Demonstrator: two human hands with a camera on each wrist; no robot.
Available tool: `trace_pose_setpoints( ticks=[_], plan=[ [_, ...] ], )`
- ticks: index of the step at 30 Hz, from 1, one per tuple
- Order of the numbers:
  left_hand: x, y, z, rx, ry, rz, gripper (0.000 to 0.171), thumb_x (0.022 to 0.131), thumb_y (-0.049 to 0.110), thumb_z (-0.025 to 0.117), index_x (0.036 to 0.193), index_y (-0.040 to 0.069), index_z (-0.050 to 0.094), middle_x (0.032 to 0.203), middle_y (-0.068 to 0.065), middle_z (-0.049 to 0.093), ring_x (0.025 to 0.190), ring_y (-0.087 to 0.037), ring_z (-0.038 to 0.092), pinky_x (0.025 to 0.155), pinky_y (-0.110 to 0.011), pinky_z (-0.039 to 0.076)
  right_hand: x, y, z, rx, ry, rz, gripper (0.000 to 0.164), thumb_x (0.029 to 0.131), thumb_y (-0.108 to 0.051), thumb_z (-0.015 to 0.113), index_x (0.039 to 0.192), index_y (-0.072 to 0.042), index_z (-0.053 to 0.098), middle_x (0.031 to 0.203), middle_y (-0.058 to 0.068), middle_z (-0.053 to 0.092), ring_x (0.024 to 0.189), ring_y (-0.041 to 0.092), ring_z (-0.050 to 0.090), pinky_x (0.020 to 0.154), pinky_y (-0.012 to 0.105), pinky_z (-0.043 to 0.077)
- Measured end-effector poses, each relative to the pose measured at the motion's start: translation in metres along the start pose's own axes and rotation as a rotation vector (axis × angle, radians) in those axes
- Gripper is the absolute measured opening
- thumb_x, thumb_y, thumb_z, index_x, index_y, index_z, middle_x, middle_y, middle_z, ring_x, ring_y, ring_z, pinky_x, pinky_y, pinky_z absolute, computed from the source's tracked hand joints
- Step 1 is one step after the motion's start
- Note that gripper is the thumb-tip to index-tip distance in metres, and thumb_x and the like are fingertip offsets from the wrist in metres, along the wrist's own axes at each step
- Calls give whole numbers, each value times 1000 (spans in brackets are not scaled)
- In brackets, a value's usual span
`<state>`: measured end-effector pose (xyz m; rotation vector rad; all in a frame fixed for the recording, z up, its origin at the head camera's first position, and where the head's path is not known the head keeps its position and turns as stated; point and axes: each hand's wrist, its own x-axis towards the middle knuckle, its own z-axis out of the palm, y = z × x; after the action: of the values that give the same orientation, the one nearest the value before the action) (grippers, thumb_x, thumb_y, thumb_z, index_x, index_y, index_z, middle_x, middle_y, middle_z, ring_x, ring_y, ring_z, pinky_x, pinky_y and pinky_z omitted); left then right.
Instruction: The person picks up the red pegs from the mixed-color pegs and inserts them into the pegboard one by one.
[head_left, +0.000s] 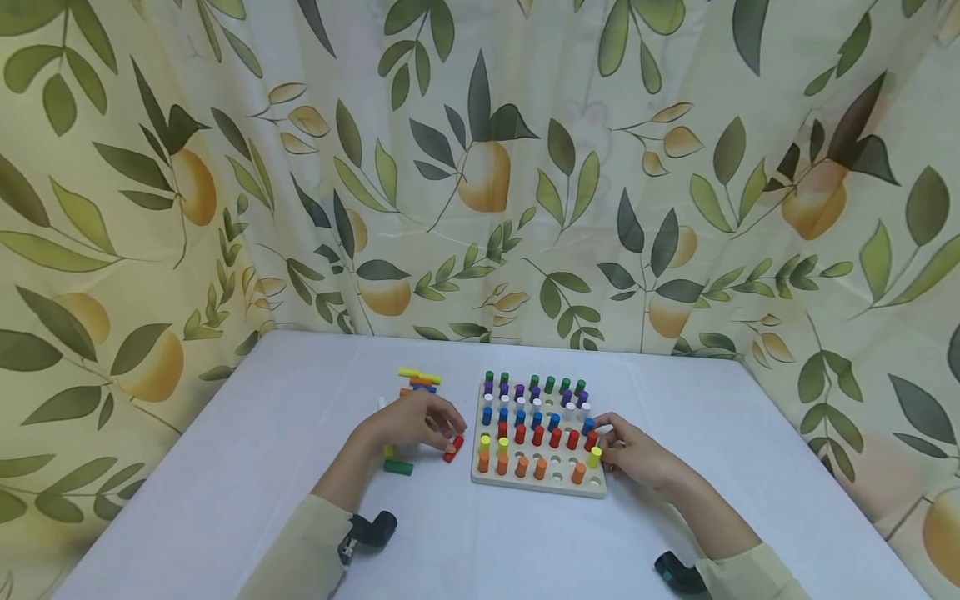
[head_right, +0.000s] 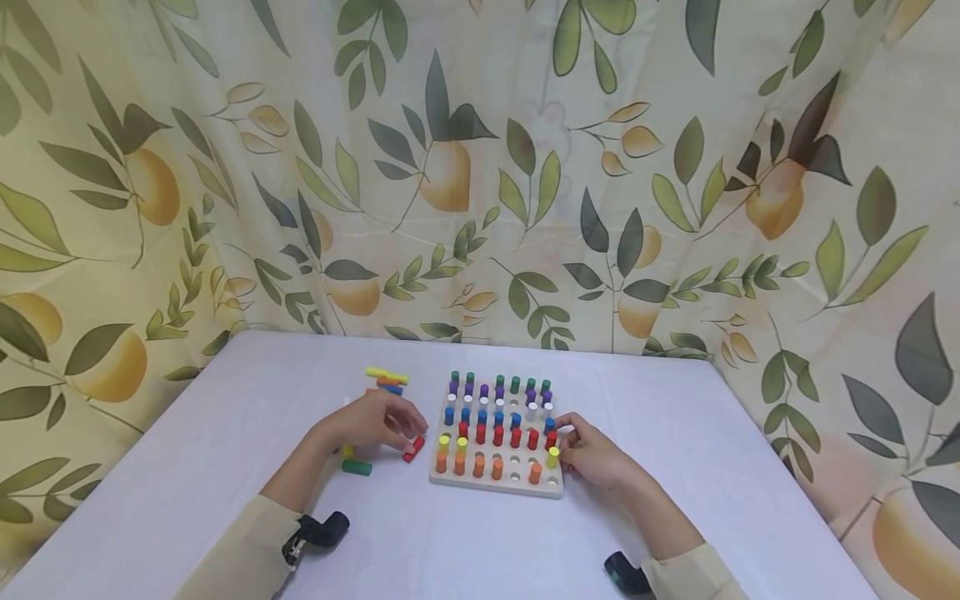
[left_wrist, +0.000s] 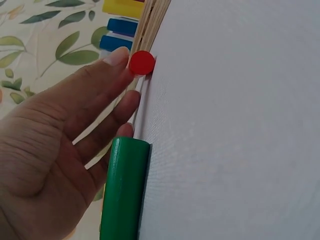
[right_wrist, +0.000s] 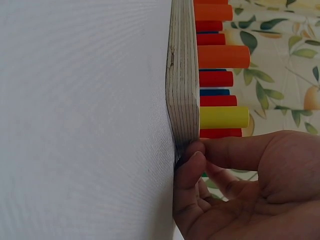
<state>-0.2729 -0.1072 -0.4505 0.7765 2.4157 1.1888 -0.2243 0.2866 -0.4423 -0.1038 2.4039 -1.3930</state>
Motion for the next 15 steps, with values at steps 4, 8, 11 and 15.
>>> trace_pose_setpoints(
  ticks=[4,8,11,15],
  plan=[
    [0,2,2,53,44,-9,24,86,7,85,106,18,78,96,7,70,88,-17,62,80,-32,54,-1,-1,0,12,-8,3,42,99,5,55,139,-2,43,103,14,49,86,27,53,71,31,49],
    [1,3,6,90,45,-17,19,87,14,86,103,20,79,87,5,67,82,-18,58,73,-31,49,-2,-1,0,7,-16,-3,43,99,4,55,140,-1,42,104,14,48,87,27,53,71,31,49],
    [3,5,9,97,34,-26,17,86,17,87,102,21,80,83,3,65,79,-18,57,70,-31,46,-1,-1,0,7,-9,2,43,99,4,55,140,-2,43,104,14,49,86,27,54,71,31,50],
    [3,6,11,94,35,-41,17,86,16,87,100,21,80,82,3,65,79,-18,57,70,-31,47,-2,-1,0,5,-7,2,43,99,3,56,140,-2,43,104,14,49,87,27,54,72,31,50]
  ],
)
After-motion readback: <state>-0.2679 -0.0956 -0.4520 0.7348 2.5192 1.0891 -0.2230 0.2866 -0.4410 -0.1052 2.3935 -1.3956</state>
